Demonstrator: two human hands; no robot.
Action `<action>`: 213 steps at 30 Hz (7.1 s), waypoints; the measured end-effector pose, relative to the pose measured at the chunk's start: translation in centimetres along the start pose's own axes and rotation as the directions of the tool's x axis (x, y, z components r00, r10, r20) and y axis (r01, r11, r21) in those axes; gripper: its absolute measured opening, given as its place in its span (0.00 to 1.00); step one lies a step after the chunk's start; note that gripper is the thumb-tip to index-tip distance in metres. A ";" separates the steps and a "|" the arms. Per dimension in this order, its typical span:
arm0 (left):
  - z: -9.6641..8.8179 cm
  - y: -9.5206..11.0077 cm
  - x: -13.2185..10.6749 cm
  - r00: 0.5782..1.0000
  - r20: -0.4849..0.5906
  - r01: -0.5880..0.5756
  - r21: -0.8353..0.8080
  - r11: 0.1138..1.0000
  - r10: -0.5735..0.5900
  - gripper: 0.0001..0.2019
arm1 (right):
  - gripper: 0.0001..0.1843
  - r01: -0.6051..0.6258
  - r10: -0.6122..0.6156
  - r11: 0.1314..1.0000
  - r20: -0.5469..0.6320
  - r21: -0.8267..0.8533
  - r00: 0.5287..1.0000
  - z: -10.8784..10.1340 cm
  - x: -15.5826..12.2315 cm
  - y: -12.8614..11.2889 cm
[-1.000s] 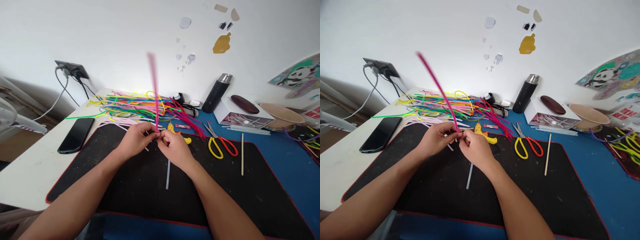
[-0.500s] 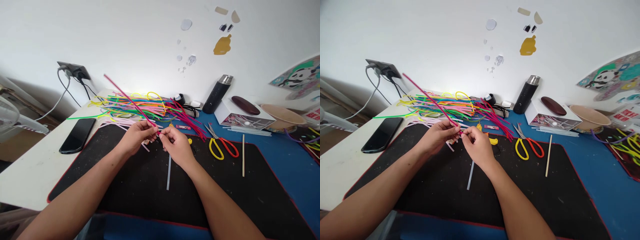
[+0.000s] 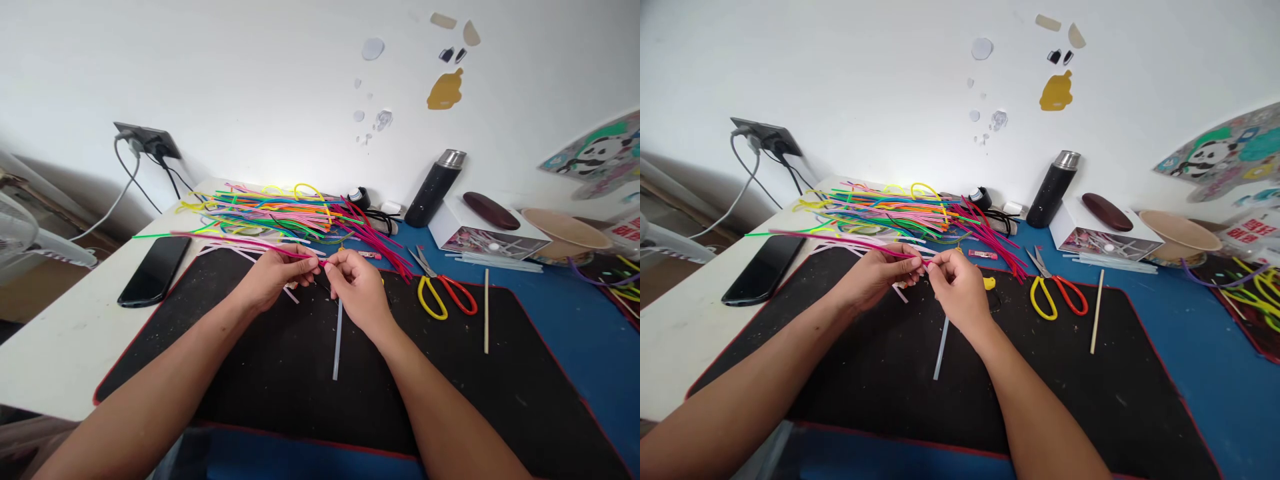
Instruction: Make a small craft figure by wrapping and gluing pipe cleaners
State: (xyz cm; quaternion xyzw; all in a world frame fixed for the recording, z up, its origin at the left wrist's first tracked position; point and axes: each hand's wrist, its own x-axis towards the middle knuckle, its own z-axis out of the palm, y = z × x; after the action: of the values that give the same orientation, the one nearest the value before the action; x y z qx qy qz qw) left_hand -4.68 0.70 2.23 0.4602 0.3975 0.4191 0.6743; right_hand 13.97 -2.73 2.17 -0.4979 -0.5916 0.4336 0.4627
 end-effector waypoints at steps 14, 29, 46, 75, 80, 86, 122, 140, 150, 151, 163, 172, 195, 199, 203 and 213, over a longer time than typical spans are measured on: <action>-0.3 0.4 -0.2 0.984 -0.087 -0.123 0.285 0.951 0.153 0.21 | 0.03 0.041 -0.030 0.977 0.058 -0.210 0.998 -0.2 -0.2 -0.4; -0.1 0.6 -0.4 0.978 0.007 -0.200 0.350 0.915 0.210 0.17 | 0.02 0.059 -0.036 0.963 0.091 -0.265 0.995 0.4 -0.2 0.2; 0.1 0.1 0.0 0.989 -0.102 -0.102 0.058 0.993 0.108 0.21 | 0.08 0.009 -0.008 1.000 0.050 -0.014 0.999 0.4 -0.1 0.7; -0.5 0.9 -0.2 0.996 -0.024 -0.080 0.124 0.989 0.084 0.21 | 0.06 0.027 -0.024 0.990 0.021 -0.142 0.999 -0.1 -0.2 -0.4; -0.5 1.0 -0.2 0.996 -0.010 -0.085 0.165 0.983 0.088 0.21 | 0.05 0.038 -0.037 0.988 0.006 -0.150 0.999 -0.2 -0.1 -0.2; -0.4 1.1 -0.2 0.999 0.017 -0.048 0.221 0.974 0.045 0.22 | 0.05 0.060 -0.061 0.983 0.002 -0.171 0.998 -0.1 -0.1 0.0; -0.2 0.1 -0.1 0.993 -0.005 -0.113 0.205 0.972 0.117 0.17 | 0.07 0.086 -0.085 0.975 0.015 -0.203 0.996 0.3 -0.1 0.6; 0.2 -0.4 0.3 0.988 -0.122 -0.102 -0.039 0.994 0.097 0.19 | 0.08 0.025 -0.024 0.982 0.005 -0.189 1.000 0.0 -0.2 0.0; 0.2 0.1 0.6 0.935 -0.277 -0.256 -0.098 0.962 0.221 0.18 | 0.07 0.040 -0.037 0.983 0.018 -0.177 0.999 0.1 -0.2 -0.2; 0.1 0.1 0.7 0.928 -0.292 -0.271 -0.095 0.958 0.233 0.17 | 0.07 0.039 -0.036 0.983 0.020 -0.178 0.999 0.1 -0.2 -0.2; -2.1 1.7 0.9 0.842 -0.438 -0.399 -0.109 0.911 0.316 0.17 | 0.06 0.011 -0.004 0.986 0.039 -0.169 0.999 0.0 -0.2 0.0; -5.6 4.0 1.0 0.699 -0.658 -0.548 -0.241 0.801 0.280 0.11 | 0.05 -0.003 0.018 0.982 0.078 -0.190 0.997 -0.1 0.0 0.3; -2.2 1.2 0.4 0.998 0.052 -0.028 0.143 0.989 0.021 0.18 | 0.09 -0.006 0.005 0.996 -0.010 -0.092 1.000 -0.6 0.3 0.2; -1.6 0.9 0.1 0.995 0.076 -0.081 0.131 0.988 0.071 0.19 | 0.09 -0.024 0.024 0.995 0.000 -0.101 1.000 -0.5 0.3 0.1; -1.7 0.7 0.3 0.993 0.070 -0.101 0.101 0.990 0.094 0.21 | 0.08 -0.025 0.029 0.990 0.025 -0.136 0.999 -0.4 0.2 0.3; -2.0 0.9 0.4 0.997 0.076 -0.019 0.108 0.994 0.011 0.24 | 0.08 -0.026 0.036 0.989 0.070 -0.144 0.997 -0.2 0.1 0.7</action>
State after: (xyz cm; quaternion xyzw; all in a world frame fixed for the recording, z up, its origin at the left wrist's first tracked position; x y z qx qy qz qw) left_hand -6.55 1.80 2.49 0.5145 0.3904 0.3842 0.6597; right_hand 14.30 -2.55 1.55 -0.5229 -0.6297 0.4149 0.3974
